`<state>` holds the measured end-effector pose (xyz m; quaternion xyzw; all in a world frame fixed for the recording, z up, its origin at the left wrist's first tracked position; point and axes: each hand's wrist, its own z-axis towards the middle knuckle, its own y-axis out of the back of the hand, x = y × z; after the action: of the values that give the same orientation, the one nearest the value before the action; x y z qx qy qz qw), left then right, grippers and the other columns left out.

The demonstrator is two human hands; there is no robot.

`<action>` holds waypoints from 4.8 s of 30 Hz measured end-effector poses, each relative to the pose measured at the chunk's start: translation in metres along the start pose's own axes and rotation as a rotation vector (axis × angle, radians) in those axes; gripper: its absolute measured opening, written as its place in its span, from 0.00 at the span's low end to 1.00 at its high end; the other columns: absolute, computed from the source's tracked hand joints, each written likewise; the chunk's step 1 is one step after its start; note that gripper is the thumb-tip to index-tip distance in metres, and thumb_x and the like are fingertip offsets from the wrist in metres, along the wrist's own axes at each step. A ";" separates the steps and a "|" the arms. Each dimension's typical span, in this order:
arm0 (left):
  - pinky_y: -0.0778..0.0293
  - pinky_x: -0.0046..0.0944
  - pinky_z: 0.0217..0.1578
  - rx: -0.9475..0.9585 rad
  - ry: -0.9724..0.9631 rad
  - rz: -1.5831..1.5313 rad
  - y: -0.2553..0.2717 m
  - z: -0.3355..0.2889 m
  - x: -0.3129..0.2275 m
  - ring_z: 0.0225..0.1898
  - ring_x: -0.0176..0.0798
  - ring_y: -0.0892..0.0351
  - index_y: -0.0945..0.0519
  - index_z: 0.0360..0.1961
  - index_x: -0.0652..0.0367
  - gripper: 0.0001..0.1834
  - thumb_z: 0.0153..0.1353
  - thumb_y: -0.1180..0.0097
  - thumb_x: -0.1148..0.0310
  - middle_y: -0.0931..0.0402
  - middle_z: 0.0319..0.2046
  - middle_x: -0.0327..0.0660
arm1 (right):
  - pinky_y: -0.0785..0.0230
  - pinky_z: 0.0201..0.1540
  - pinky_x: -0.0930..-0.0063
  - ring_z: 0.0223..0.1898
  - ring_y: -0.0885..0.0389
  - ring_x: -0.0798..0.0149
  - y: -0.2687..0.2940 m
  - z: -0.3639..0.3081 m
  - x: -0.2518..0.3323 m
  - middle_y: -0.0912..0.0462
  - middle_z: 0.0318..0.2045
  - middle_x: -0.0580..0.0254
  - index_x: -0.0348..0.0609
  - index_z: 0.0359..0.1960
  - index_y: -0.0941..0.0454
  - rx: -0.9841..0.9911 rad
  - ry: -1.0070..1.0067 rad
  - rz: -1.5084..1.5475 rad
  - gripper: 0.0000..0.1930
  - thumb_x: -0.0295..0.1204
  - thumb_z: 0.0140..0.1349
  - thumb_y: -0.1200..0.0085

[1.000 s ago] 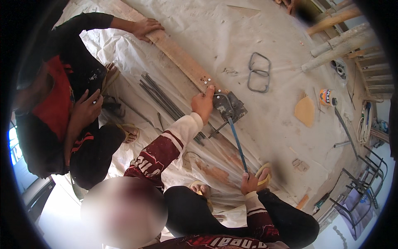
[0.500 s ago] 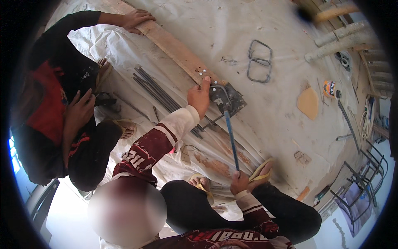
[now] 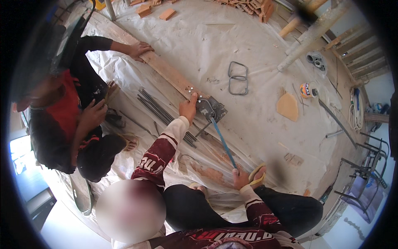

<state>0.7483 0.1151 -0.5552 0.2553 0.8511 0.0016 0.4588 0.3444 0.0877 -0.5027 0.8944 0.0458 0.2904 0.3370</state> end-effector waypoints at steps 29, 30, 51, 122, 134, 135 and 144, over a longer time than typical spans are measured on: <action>0.34 0.41 0.29 -0.056 0.058 -0.020 -0.002 -0.019 -0.015 0.25 0.37 0.35 0.25 0.20 0.70 0.34 0.61 0.45 0.42 0.29 0.19 0.44 | 0.38 0.28 0.53 0.22 0.27 0.39 -0.056 -0.048 0.073 0.28 0.18 0.40 0.33 0.25 0.25 -0.121 -0.108 0.242 0.26 0.47 0.67 0.60; 0.33 0.41 0.30 -0.061 0.054 -0.016 -0.004 -0.019 -0.017 0.25 0.38 0.34 0.25 0.20 0.70 0.34 0.61 0.45 0.42 0.29 0.20 0.44 | 0.38 0.28 0.53 0.22 0.27 0.38 -0.063 -0.047 0.068 0.28 0.18 0.39 0.33 0.25 0.25 -0.143 -0.108 0.206 0.26 0.47 0.67 0.60; 0.28 0.32 0.21 0.535 -0.051 0.031 0.071 -0.051 -0.063 0.25 0.31 0.24 0.22 0.37 0.63 0.16 0.68 0.50 0.59 0.27 0.25 0.35 | 0.47 0.16 0.71 0.12 0.40 0.69 -0.032 -0.001 0.006 0.38 0.11 0.69 0.44 0.19 0.35 -0.288 -0.057 0.657 0.31 0.59 0.67 0.62; 0.18 0.35 0.34 0.231 -0.046 -0.390 0.048 -0.112 0.028 0.32 0.38 0.19 0.30 0.49 0.66 0.13 0.65 0.48 0.72 0.25 0.38 0.45 | 0.47 0.23 0.73 0.21 0.40 0.76 -0.045 -0.012 0.059 0.38 0.16 0.73 0.43 0.19 0.33 -0.129 -0.167 0.847 0.21 0.42 0.67 0.50; 0.16 0.35 0.30 0.213 -0.254 -0.221 0.057 -0.105 0.006 0.31 0.36 0.20 0.29 0.49 0.70 0.13 0.66 0.52 0.74 0.24 0.34 0.44 | 0.47 0.22 0.73 0.20 0.40 0.76 -0.044 -0.014 0.065 0.37 0.17 0.73 0.43 0.20 0.33 -0.115 -0.154 0.869 0.21 0.43 0.67 0.51; 0.16 0.35 0.30 0.204 -0.225 -0.202 0.060 -0.101 0.004 0.31 0.36 0.20 0.29 0.49 0.70 0.13 0.66 0.52 0.73 0.24 0.34 0.44 | 0.47 0.22 0.73 0.20 0.40 0.76 -0.043 -0.016 0.067 0.37 0.17 0.73 0.43 0.20 0.33 -0.109 -0.161 0.859 0.21 0.43 0.67 0.51; 0.18 0.40 0.32 0.270 0.007 -0.215 0.052 -0.082 0.012 0.33 0.40 0.20 0.29 0.48 0.64 0.13 0.69 0.55 0.66 0.24 0.35 0.44 | 0.44 0.23 0.66 0.19 0.37 0.69 -0.048 -0.007 0.045 0.36 0.14 0.67 0.38 0.19 0.33 -0.225 -0.012 0.594 0.25 0.47 0.66 0.52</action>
<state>0.7012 0.1845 -0.5050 0.2221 0.8675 -0.1608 0.4151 0.3832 0.1411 -0.5062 0.8275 -0.2520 0.3739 0.3346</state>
